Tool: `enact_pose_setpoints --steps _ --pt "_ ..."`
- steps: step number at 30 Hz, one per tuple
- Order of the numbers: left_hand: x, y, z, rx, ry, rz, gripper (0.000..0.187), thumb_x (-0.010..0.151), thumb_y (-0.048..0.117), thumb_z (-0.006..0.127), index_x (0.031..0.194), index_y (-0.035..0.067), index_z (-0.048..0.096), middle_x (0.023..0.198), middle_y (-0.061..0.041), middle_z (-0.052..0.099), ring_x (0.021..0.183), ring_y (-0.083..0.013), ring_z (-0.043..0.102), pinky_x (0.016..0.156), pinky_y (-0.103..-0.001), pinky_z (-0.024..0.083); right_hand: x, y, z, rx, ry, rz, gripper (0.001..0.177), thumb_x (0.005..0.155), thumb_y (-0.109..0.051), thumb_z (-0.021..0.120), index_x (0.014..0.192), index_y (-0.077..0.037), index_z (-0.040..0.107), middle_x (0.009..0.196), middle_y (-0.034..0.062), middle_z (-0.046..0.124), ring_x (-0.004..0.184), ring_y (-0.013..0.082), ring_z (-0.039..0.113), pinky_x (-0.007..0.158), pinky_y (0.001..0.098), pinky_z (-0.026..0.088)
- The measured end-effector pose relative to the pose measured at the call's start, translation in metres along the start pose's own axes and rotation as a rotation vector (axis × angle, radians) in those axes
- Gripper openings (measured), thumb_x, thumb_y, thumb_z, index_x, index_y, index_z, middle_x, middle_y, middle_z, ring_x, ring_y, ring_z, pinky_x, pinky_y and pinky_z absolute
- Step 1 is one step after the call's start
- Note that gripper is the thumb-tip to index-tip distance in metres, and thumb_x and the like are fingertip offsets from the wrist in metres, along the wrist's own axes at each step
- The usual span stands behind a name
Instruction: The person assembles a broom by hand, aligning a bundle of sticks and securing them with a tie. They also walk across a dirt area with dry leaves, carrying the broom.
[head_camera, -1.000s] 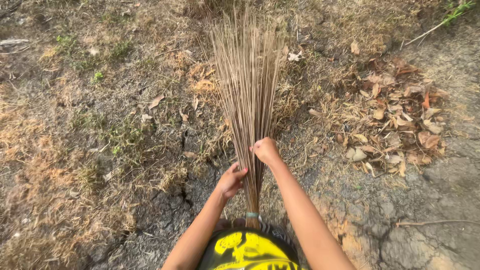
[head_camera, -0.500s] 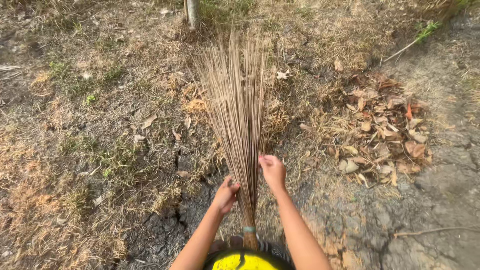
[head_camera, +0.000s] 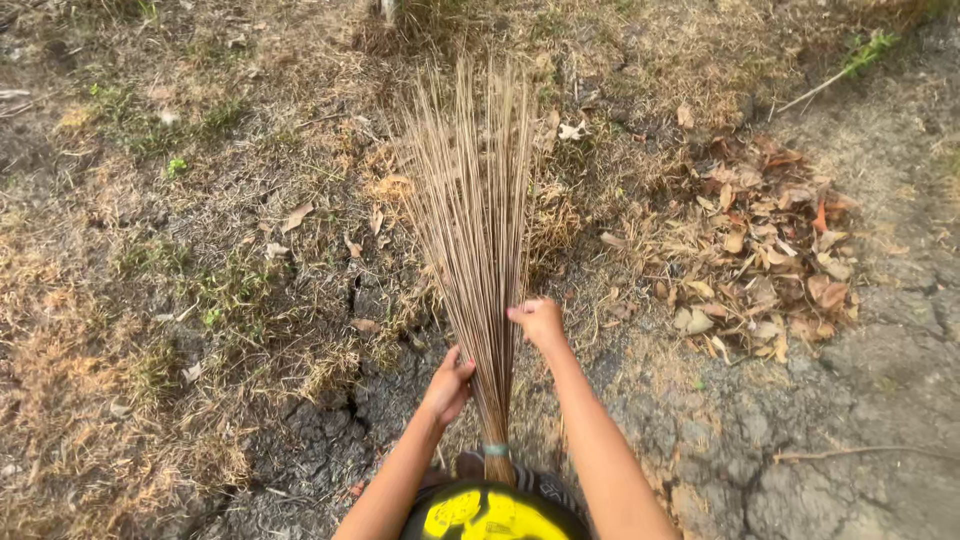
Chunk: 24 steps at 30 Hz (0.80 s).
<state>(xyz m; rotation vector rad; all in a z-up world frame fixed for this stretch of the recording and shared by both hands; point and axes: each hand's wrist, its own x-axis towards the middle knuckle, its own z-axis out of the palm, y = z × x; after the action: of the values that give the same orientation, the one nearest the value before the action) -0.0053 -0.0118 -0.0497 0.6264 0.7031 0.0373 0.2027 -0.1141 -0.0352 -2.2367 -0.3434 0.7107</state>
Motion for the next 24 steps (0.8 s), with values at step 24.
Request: enact_pose_setpoints --steps 24 --pt "-0.007 0.026 0.027 0.097 -0.052 -0.057 0.056 0.104 0.018 0.039 0.159 0.021 0.035 0.130 -0.014 0.063 0.113 -0.0285 0.058 0.109 -0.053 0.047 0.007 0.000 0.018 0.692 -0.175 0.056 0.046 0.097 -0.041 0.062 0.126 -0.005 0.064 0.120 0.0124 0.073 0.097 0.0228 0.065 0.081 0.0337 0.050"
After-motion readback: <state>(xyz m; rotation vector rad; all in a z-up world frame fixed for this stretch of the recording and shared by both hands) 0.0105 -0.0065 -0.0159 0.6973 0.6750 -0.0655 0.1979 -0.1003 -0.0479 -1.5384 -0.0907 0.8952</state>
